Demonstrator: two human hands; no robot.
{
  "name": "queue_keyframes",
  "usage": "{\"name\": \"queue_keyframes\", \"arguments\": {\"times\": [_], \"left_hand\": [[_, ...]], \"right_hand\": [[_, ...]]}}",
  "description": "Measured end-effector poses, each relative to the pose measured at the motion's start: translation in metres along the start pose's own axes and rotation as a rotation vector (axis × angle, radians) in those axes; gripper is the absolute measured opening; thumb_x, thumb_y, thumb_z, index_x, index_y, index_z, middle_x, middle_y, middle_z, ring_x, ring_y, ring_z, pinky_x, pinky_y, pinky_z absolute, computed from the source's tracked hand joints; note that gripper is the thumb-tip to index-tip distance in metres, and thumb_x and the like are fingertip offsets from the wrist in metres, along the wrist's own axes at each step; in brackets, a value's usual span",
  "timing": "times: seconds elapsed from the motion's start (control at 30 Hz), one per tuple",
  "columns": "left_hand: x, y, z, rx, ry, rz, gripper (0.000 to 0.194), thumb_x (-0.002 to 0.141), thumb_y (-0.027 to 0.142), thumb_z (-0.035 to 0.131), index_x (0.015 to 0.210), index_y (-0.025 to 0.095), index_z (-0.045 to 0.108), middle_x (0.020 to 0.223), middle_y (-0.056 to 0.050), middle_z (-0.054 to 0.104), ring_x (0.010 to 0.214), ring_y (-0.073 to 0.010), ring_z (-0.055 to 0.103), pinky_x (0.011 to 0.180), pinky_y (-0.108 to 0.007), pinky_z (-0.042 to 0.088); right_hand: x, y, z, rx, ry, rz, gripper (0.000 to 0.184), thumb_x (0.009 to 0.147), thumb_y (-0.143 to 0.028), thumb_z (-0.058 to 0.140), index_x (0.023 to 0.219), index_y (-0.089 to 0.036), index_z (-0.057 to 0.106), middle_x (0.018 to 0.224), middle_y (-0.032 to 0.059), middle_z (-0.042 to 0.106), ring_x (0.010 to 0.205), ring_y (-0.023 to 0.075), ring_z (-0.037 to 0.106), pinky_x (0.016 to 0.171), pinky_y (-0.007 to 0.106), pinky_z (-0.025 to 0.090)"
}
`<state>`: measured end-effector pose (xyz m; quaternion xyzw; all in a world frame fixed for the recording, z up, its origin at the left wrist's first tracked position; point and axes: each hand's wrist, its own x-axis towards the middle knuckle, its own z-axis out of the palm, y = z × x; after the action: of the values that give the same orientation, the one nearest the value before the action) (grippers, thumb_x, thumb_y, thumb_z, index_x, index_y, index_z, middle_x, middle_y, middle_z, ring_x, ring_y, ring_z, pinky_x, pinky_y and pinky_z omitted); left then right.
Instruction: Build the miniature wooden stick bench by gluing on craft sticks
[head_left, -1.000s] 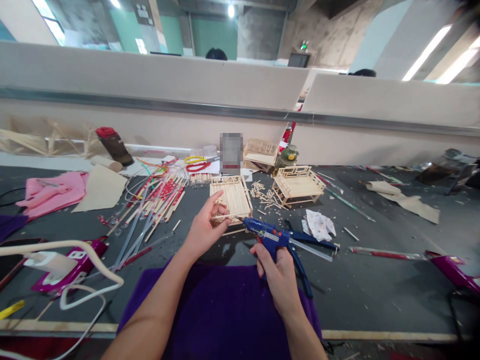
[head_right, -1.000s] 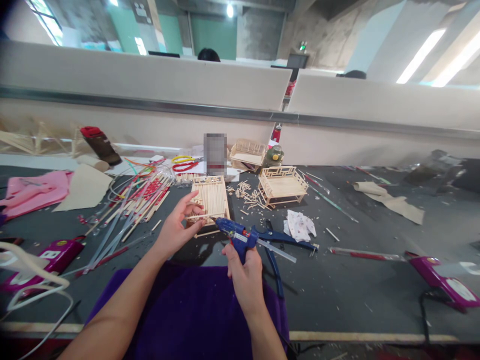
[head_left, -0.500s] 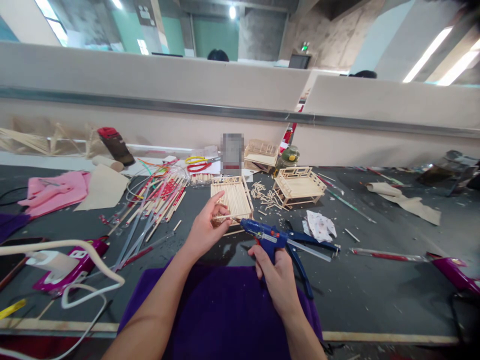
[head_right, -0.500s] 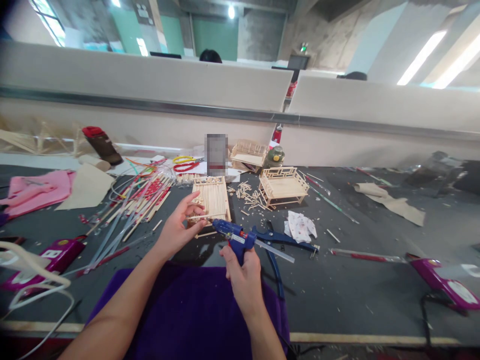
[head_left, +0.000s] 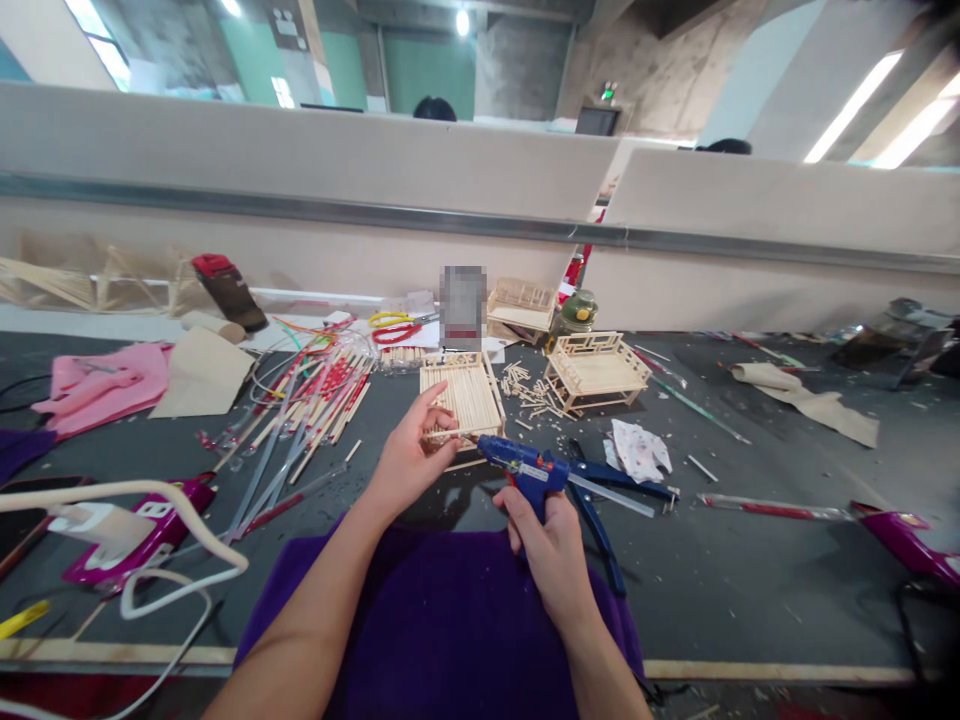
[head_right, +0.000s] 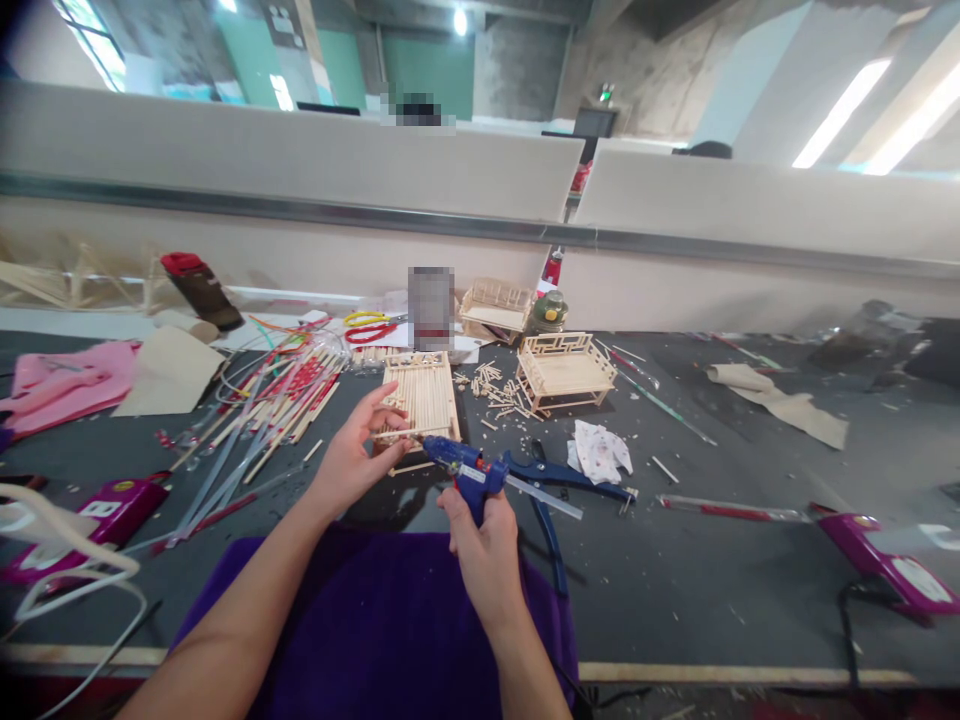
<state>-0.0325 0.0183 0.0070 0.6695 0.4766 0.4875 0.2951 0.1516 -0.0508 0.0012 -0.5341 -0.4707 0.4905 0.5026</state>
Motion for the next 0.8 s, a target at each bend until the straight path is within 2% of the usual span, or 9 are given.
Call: {"name": "queue_keyframes", "arguments": {"times": [0.6, 0.8], "left_hand": [[-0.0006, 0.0019, 0.0, -0.033, -0.002, -0.03, 0.069, 0.081, 0.023, 0.063, 0.145, 0.02, 0.036, 0.09, -0.002, 0.061, 0.097, -0.0182, 0.059, 0.077, -0.027, 0.048], [-0.0001, 0.0042, -0.0005, -0.033, -0.002, -0.025, 0.07, 0.08, 0.023, 0.063, 0.144, 0.019, 0.037, 0.088, -0.002, 0.061, 0.099, -0.0188, 0.059, 0.083, -0.03, 0.048]], "right_hand": [[-0.0031, 0.009, -0.0063, 0.069, 0.029, -0.04, 0.037, 0.086, -0.051, 0.063, 0.084, -0.014, 0.066, 0.051, -0.0056, 0.047, 0.047, 0.0105, 0.045, 0.049, 0.023, 0.038], [-0.0043, 0.0063, -0.0086, 0.076, 0.038, -0.051, 0.037, 0.087, -0.051, 0.062, 0.084, -0.014, 0.068, 0.05, -0.0052, 0.047, 0.047, 0.0108, 0.045, 0.05, 0.023, 0.039]]}}
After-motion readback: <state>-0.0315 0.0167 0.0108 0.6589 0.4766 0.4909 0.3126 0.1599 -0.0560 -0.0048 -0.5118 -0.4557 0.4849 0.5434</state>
